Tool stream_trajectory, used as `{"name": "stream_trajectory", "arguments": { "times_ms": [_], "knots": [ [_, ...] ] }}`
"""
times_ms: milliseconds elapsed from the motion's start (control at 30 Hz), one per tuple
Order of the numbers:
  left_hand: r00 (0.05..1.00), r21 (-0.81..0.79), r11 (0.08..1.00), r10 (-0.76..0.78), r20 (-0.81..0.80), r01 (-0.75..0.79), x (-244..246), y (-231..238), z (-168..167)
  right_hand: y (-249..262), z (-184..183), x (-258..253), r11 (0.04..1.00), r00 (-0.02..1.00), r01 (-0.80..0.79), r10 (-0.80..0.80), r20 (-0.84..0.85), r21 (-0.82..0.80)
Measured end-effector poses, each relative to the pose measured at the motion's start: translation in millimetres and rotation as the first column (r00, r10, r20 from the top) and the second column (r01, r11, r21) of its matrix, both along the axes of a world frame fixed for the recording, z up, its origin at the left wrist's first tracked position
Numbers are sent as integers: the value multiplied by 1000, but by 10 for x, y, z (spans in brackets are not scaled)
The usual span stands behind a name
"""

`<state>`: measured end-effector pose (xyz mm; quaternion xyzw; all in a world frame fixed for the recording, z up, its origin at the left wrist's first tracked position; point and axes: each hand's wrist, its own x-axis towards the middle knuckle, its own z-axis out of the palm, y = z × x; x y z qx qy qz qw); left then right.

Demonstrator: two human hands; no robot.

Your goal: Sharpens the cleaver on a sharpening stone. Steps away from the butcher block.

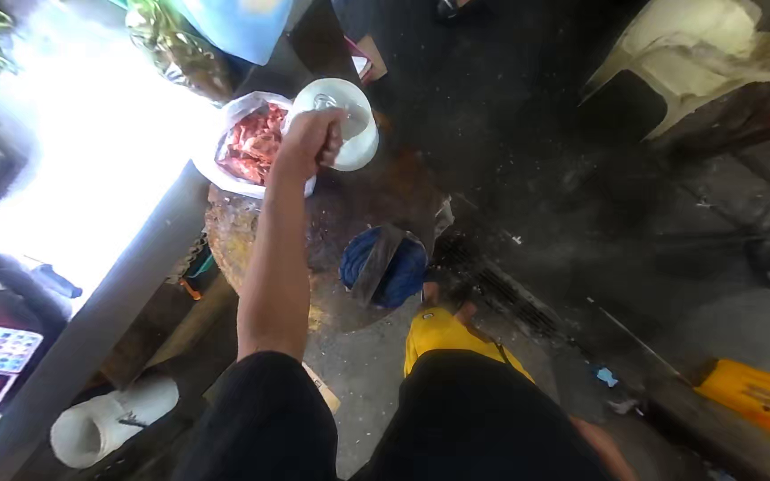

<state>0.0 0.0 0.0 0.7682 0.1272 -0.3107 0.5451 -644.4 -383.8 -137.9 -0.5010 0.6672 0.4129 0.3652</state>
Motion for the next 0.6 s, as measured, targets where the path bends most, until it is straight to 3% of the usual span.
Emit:
{"name": "stream_trajectory", "arguments": {
  "times_ms": [100, 167, 233, 267, 333, 367, 467, 533, 600],
  "knots": [
    [992, 21, 998, -57, -110, 60, -677, -78, 66, 173, 633, 597, 991, 992, -129, 129, -4, 28],
    [980, 41, 993, -100, -169, 109, -1077, -111, -163, 189, 795, 726, 981, 982, -189, 190, -3, 41],
    [976, 106, 983, -132, -171, 151, -1440, -62, -506, 21, 606, 600, 962, 968, -243, 248, -30, 127],
    [983, 178, 969, -154, -102, 171, -1654, -15, -648, -104, 327, 389, 947, 954, -298, 301, -5, 121],
    [945, 380, 903, -279, 167, 200, -2220, 129, -836, -329, -149, 86, 918, 921, -388, 389, 7, 85],
    [871, 483, 844, -401, 284, 232, -2556, 233, -920, -431, -314, -16, 907, 911, -413, 413, 18, 83],
    [665, 736, 576, -709, 234, 355, -3420, 621, -1225, -681, -577, -185, 932, 933, -359, 357, 55, 50],
    [659, 785, 507, -732, 175, 355, -3625, 656, -1217, -789, -609, -120, 943, 942, -332, 330, 61, 26],
    [680, 797, 503, -714, 165, 335, -3498, 436, -1204, -923, -676, -105, 934, 932, -356, 354, 76, 14]
  ]
}}
